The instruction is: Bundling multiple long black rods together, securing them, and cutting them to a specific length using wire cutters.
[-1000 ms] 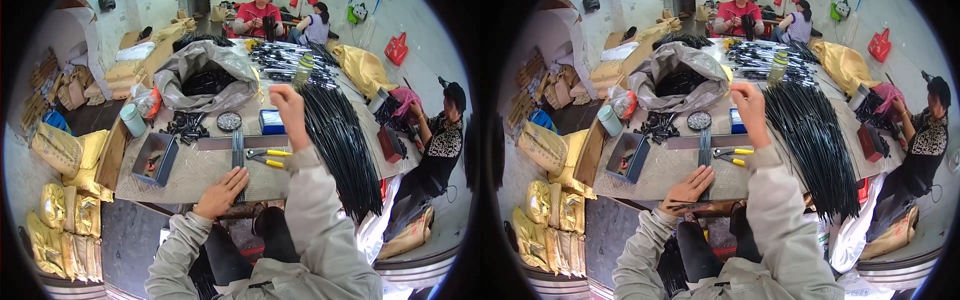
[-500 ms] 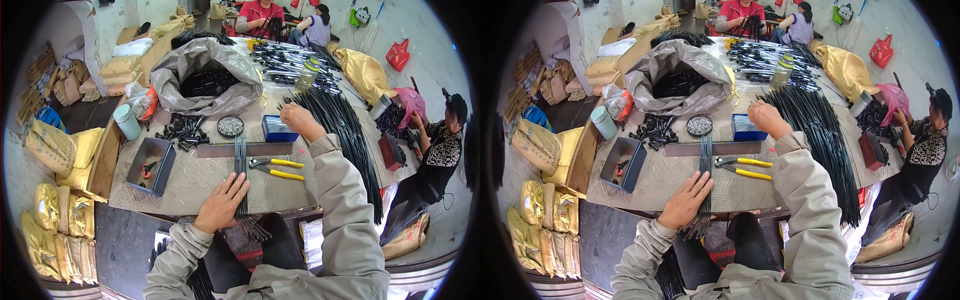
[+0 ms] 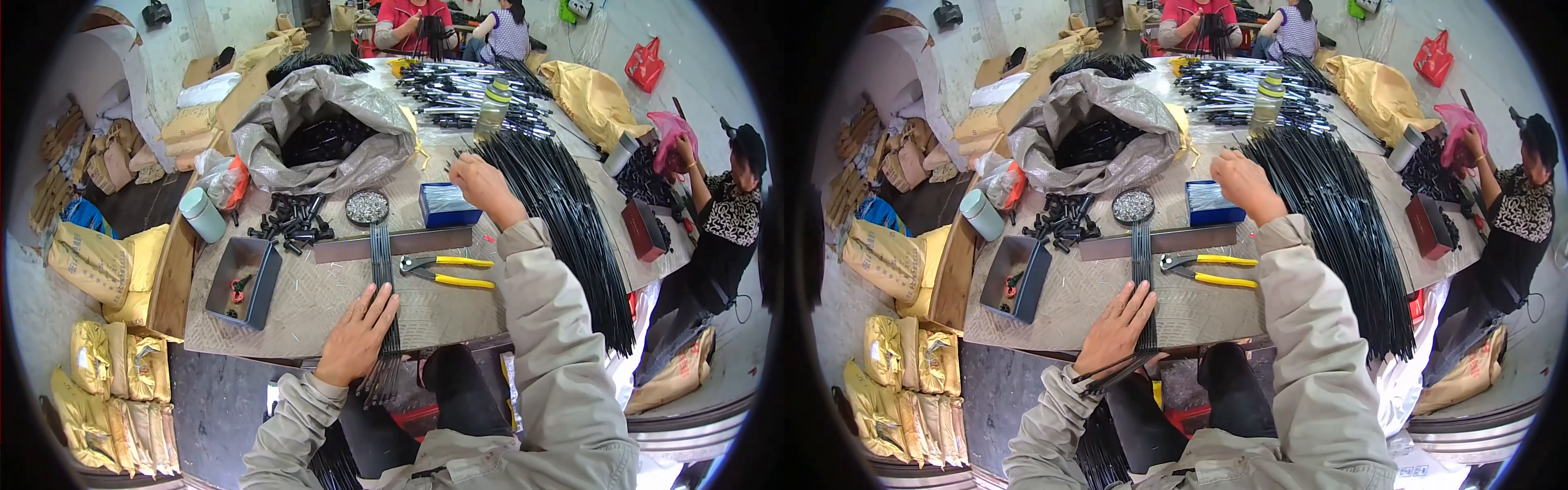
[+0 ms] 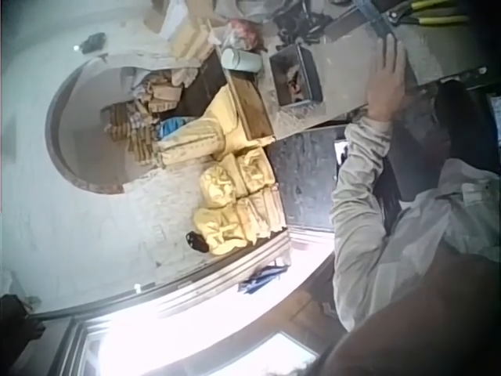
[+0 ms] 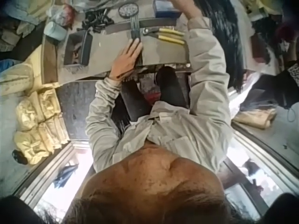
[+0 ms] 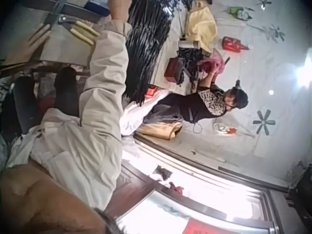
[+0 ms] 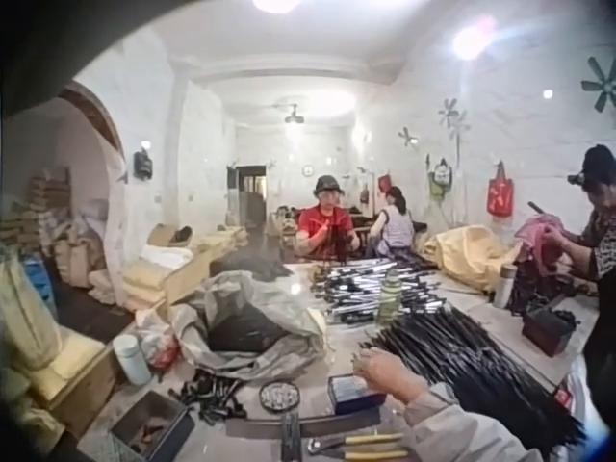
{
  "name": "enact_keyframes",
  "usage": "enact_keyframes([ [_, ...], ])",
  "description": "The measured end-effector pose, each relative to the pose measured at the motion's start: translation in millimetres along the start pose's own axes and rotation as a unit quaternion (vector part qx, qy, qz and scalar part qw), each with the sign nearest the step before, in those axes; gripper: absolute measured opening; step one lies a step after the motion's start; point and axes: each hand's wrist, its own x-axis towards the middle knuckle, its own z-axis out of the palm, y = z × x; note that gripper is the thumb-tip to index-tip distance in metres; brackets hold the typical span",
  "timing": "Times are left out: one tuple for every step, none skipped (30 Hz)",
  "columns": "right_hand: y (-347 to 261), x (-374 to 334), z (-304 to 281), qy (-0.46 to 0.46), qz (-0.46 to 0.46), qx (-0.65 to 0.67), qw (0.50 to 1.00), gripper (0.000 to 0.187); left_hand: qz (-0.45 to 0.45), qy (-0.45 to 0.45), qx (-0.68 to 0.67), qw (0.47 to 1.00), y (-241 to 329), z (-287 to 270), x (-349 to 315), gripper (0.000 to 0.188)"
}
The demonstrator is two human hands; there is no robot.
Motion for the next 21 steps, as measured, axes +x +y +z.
enact_keyframes([
  [-10.2,-0.5,0.9,0.000,0.002,0.001,1.000,0.006,-0.006,0.005,-0.009,1.000,0.4,0.3,-0.3,0.059],
  [-30.4,-0.7,1.7,0.007,0.030,0.091,0.995,0.006,-0.014,0.012,-0.017,1.000,0.3,0.6,-1.5,0.059],
  [-49.4,-1.9,6.1,0.014,0.058,0.180,0.982,0.006,-0.016,0.009,-0.016,1.000,-0.3,2.6,-2.8,0.059],
  [-64.4,-4.0,18.1,-0.006,0.021,0.204,0.979,0.007,-0.011,0.009,0.006,1.000,-2.0,6.9,-3.3,0.060],
  [-76.6,-6.8,28.7,-0.027,-0.017,0.230,0.973,0.007,-0.007,0.007,0.028,1.000,-4.6,10.2,-4.7,0.061],
  [-82.6,-11.4,34.5,-0.026,-0.018,0.235,0.971,0.007,-0.004,0.005,0.051,0.999,-7.2,11.7,-6.0,0.063],
  [-87.1,-16.4,37.8,-0.039,-0.019,0.228,0.973,0.008,-0.007,0.001,0.052,0.999,-6.5,10.9,-4.4,0.063],
  [-90.5,-20.0,41.2,-0.052,-0.020,0.222,0.973,0.008,-0.004,0.002,0.038,0.999,-4.5,9.0,-2.2,0.070],
  [-91.8,-21.1,44.8,-0.066,-0.020,0.215,0.974,0.009,-0.001,0.001,0.023,1.000,-2.4,6.4,0.1,0.076],
  [-89.3,-21.7,47.1,-0.067,-0.019,0.220,0.973,0.009,0.002,0.001,0.008,1.000,-1.8,4.6,1.5,0.083],
  [-83.8,-23.7,47.2,-0.061,-0.021,0.219,0.973,0.010,0.000,-0.004,0.008,1.000,-2.6,3.9,2.0,0.083],
  [-78.8,-25.8,43.3,-0.054,-0.022,0.218,0.974,0.011,-0.001,-0.005,0.007,1.000,-2.8,2.4,2.5,0.083],
  [-75.7,-27.0,40.4,-0.047,-0.022,0.216,0.975,0.013,-0.002,-0.006,0.005,1.000,-2.9,0.8,3.2,0.083],
  [-74.7,-28.1,39.9,-0.048,-0.016,0.218,0.975,0.013,-0.001,-0.007,0.001,1.000,-3.4,1.4,4.5,0.083],
  [-74.8,-28.7,39.1,-0.055,-0.010,0.200,0.978,0.014,0.002,-0.013,-0.001,1.000,-2.9,0.6,6.1,0.083],
  [-75.2,-28.7,38.0,-0.061,-0.004,0.182,0.981,0.015,-0.006,-0.015,-0.009,1.000,-1.8,-1.3,7.7,0.075],
  [-76.2,-29.3,36.9,-0.068,0.001,0.165,0.984,0.016,-0.015,-0.018,-0.017,1.000,0.1,-3.1,7.7,0.067],
  [-76.3,-29.7,35.4,-0.069,0.006,0.167,0.983,0.016,-0.025,-0.020,-0.024,0.999,0.7,-2.9,7.7,0.059],
  [-76.3,-29.5,33.4,-0.066,0.009,0.167,0.984,0.016,-0.023,-0.025,-0.025,0.999,-0.7,-0.3,7.3,0.059],
  [-76.4,-29.1,31.8,-0.064,0.012,0.166,0.984,0.017,-0.014,-0.030,0.000,0.999,-3.3,3.0,6.3,0.067],
  [-76.9,-28.7,31.6,-0.060,0.014,0.165,0.984,0.018,-0.006,-0.035,0.026,0.999,-5.9,5.8,5.1,0.075],
])
